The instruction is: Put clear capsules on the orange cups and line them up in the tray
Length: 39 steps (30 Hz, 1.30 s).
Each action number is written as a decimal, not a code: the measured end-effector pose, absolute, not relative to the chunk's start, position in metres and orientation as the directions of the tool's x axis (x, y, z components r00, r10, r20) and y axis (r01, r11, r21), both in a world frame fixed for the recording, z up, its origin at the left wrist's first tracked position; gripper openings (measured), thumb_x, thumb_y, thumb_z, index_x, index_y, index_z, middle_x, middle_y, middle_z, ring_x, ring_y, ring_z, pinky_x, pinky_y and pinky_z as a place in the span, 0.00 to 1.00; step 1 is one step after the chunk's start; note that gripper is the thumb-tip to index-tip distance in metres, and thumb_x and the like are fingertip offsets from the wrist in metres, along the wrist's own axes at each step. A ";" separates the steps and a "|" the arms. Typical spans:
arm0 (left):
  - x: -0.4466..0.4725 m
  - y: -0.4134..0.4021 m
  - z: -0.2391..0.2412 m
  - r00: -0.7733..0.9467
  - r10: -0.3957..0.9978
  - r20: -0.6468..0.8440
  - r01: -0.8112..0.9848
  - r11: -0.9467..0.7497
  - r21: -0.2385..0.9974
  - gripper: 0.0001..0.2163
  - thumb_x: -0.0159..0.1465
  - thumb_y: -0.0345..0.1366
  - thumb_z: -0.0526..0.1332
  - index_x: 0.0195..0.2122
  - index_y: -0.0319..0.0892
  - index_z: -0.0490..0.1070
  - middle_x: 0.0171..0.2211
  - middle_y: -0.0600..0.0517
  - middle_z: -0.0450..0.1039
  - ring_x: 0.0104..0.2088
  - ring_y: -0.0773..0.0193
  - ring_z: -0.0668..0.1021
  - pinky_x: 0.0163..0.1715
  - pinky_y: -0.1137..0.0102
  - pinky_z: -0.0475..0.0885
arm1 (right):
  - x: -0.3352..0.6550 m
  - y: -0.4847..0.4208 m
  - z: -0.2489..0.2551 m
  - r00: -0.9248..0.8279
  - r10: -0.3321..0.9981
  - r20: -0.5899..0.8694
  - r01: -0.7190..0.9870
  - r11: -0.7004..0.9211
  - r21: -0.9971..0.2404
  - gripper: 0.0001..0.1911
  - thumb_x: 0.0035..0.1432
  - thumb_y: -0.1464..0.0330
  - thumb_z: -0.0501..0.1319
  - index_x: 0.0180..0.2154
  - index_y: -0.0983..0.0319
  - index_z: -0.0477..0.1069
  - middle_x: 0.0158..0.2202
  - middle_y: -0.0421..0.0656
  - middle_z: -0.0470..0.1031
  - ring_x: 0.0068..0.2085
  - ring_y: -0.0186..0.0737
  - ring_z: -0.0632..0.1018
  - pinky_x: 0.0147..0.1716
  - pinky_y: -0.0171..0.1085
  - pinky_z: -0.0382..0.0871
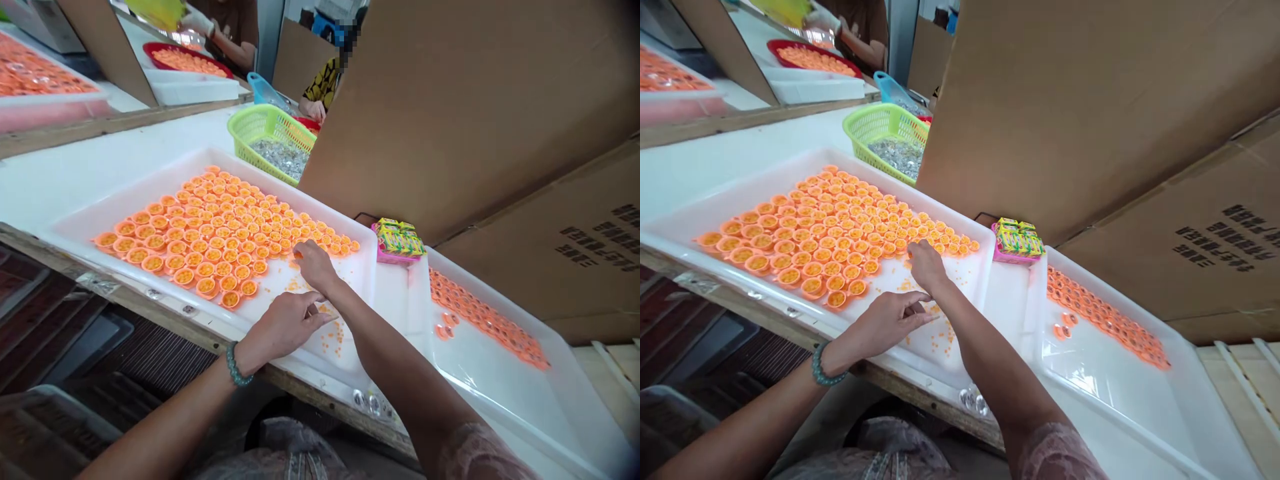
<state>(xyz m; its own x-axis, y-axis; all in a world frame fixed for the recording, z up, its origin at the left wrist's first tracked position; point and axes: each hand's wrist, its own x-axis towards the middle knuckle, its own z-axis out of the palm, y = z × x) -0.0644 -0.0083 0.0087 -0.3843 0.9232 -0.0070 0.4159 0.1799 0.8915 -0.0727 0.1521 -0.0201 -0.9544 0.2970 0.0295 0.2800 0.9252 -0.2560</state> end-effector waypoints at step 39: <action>-0.078 -0.004 0.014 -0.369 0.873 -0.319 -0.515 0.094 0.852 0.13 0.51 0.31 0.69 0.38 0.37 0.75 0.33 0.49 0.74 0.32 0.67 0.75 0.34 0.72 0.75 | 0.147 0.127 0.034 -0.702 0.628 0.335 0.449 0.756 -0.476 0.14 0.62 0.68 0.52 0.46 0.63 0.70 0.40 0.47 0.75 0.40 0.40 0.76 0.42 0.38 0.68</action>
